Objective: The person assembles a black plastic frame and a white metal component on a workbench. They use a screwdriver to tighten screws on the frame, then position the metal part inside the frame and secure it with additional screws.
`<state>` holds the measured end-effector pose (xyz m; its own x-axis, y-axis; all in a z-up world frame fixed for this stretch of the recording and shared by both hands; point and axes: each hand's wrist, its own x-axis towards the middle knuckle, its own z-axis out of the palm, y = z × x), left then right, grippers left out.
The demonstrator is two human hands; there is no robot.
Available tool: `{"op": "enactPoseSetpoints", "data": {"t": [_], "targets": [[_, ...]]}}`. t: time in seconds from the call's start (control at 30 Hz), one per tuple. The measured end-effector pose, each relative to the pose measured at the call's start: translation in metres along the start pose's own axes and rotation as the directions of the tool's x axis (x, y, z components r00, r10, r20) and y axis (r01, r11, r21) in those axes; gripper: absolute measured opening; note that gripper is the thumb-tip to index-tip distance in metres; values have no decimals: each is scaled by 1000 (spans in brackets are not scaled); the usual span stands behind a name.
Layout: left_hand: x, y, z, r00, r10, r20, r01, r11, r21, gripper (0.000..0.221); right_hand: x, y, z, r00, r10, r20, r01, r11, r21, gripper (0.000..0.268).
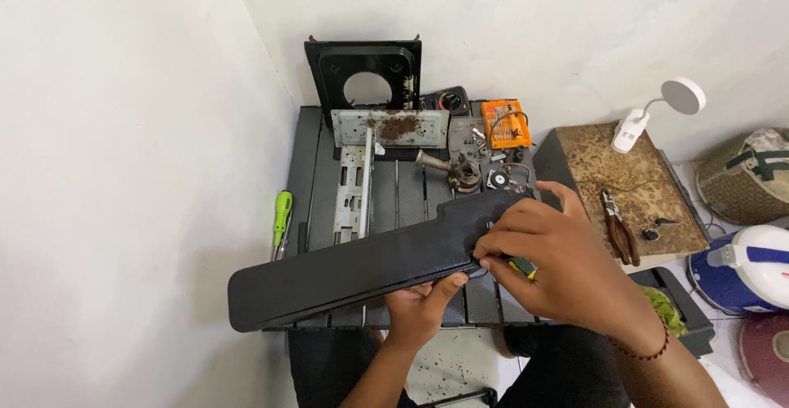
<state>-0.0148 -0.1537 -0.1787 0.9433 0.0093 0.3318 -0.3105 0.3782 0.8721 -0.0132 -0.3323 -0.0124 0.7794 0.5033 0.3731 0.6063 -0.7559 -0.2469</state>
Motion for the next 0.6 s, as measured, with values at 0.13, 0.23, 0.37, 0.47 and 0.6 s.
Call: {"op": "enactPoseSetpoints", "data": {"t": [0.13, 0.23, 0.37, 0.47, 0.6], "targets": [[0, -3, 0, 1000, -19, 20, 20, 999, -37, 27, 4, -3, -4, 999, -23, 42, 24, 1000, -16, 8], [-3, -13, -3, 998, -64, -5, 64, 996, -65, 33, 5, -5, -6, 997, -56, 49, 57, 998, -7, 6], [-1, -11, -2, 999, -37, -8, 37, 997, -61, 31, 5, -4, -4, 997, -59, 42, 61, 997, -42, 8], [0, -6, 0, 999, -35, -3, 35, 996, -78, 34, 5, -4, -3, 998, -63, 23, 64, 996, -65, 9], [0, -1, 1, 1000, 5, 15, -4, 999, -42, 27, 4, -6, -4, 999, -42, 18, 43, 996, -82, 8]]}}
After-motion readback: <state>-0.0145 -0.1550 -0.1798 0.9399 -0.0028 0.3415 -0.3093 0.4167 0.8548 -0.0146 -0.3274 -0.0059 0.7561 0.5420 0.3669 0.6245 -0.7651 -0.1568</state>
